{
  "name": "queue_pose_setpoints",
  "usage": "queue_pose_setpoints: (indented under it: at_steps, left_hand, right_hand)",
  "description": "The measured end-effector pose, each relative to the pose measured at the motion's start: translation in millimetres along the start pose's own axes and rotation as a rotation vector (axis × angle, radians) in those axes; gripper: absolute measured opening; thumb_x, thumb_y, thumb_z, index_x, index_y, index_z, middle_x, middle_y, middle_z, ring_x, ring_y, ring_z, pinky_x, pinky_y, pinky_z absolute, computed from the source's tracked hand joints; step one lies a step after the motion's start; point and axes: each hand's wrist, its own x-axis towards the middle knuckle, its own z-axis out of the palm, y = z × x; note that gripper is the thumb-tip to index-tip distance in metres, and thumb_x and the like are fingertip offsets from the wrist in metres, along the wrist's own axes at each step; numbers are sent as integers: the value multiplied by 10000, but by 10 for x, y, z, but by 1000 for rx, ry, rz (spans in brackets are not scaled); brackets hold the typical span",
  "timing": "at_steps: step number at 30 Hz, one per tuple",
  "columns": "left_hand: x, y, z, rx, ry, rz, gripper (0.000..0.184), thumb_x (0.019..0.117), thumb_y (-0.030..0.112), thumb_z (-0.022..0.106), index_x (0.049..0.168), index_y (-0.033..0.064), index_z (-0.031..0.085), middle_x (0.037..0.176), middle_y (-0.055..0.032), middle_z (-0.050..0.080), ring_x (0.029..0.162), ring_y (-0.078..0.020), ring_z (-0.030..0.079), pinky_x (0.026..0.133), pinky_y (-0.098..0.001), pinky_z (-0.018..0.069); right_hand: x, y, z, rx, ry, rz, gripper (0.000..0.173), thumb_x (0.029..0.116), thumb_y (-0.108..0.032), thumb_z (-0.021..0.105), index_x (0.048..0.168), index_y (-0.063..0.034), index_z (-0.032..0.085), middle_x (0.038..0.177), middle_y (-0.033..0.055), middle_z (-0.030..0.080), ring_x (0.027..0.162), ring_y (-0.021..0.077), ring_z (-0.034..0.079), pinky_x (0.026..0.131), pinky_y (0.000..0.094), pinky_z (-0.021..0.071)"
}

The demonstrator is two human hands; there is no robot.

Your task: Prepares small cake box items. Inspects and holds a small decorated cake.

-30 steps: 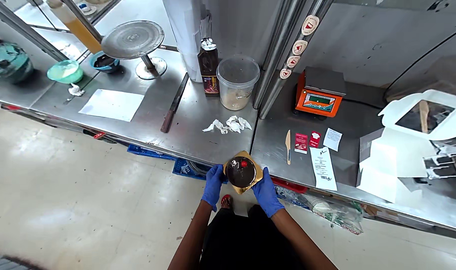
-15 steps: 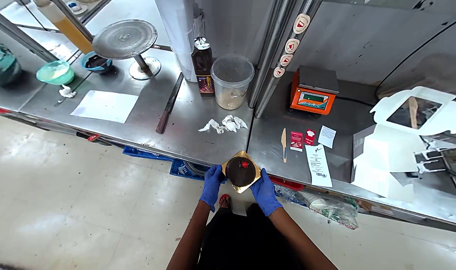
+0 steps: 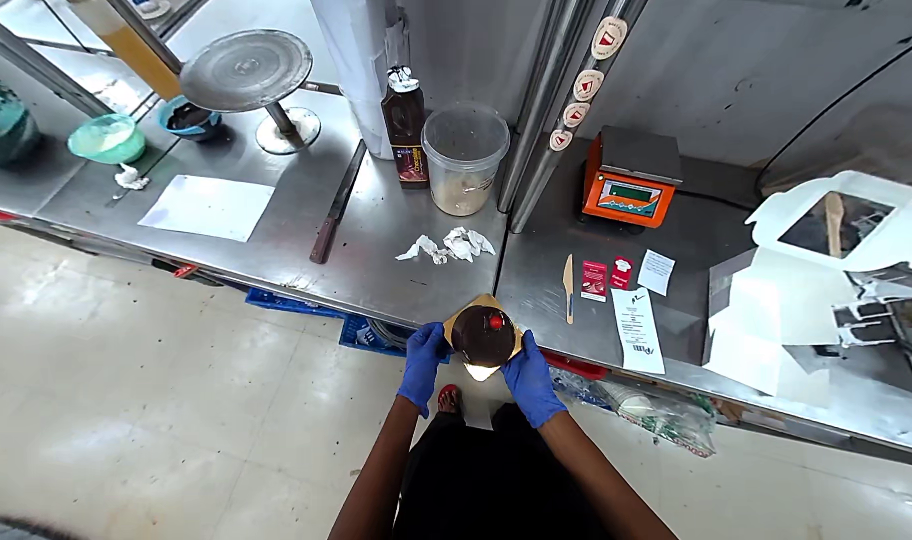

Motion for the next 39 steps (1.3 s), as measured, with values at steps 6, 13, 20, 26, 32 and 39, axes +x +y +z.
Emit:
queue_pose_setpoints:
  at_steps: [6,13,20,26,32,39]
  left_hand:
    - [-46,-1,49,16,9,19,225,1066,116,497,999,-12,670,785,-85,678,692,-154,652,710,-330,584]
    - [-22,-6,34,-12,-27,43,229,1070,130,481,995,11,662,772,-65,662,677,-138,631,697,-315,573]
    - [-146,276,153,-81,-60,52,241,1062,127,484,926,46,666,733,-37,649,637,-107,606,649,-279,555]
    - [-270,580,231,-93,-118,121,220,1051,147,516,927,68,679,722,-20,639,625,-87,593,640,-263,550]
    - [-381,752,242,-156,-141,101,225,1050,129,519,942,64,706,820,-53,721,746,-108,694,709,-295,605]
    - [-372,704,162,-72,-75,111,240,1056,125,504,905,52,676,768,-48,678,699,-108,653,688,-284,581]
  right_hand:
    - [-2,-13,-62,40,-24,34,549,1118,-448,204,1372,-65,504,1215,164,667,1088,277,672,884,460,576]
    - [26,-86,-85,60,-120,79,602,1103,-505,175,1413,-96,491,1271,154,656,1152,279,655,947,473,557]
    - [-151,-200,18,220,-216,115,552,1100,-452,168,1249,-131,591,1157,111,702,1088,247,681,911,454,571]
    - [-280,-345,195,244,-277,207,469,1098,-371,234,1144,-121,628,1036,118,709,974,235,694,842,440,583]
    - [-385,-342,142,215,-455,215,313,1073,-218,381,1079,-125,680,1013,81,734,969,177,712,869,371,598]
    - [-299,-137,125,116,-311,61,279,1096,-146,340,1167,-89,603,1039,83,702,977,171,685,867,356,581]
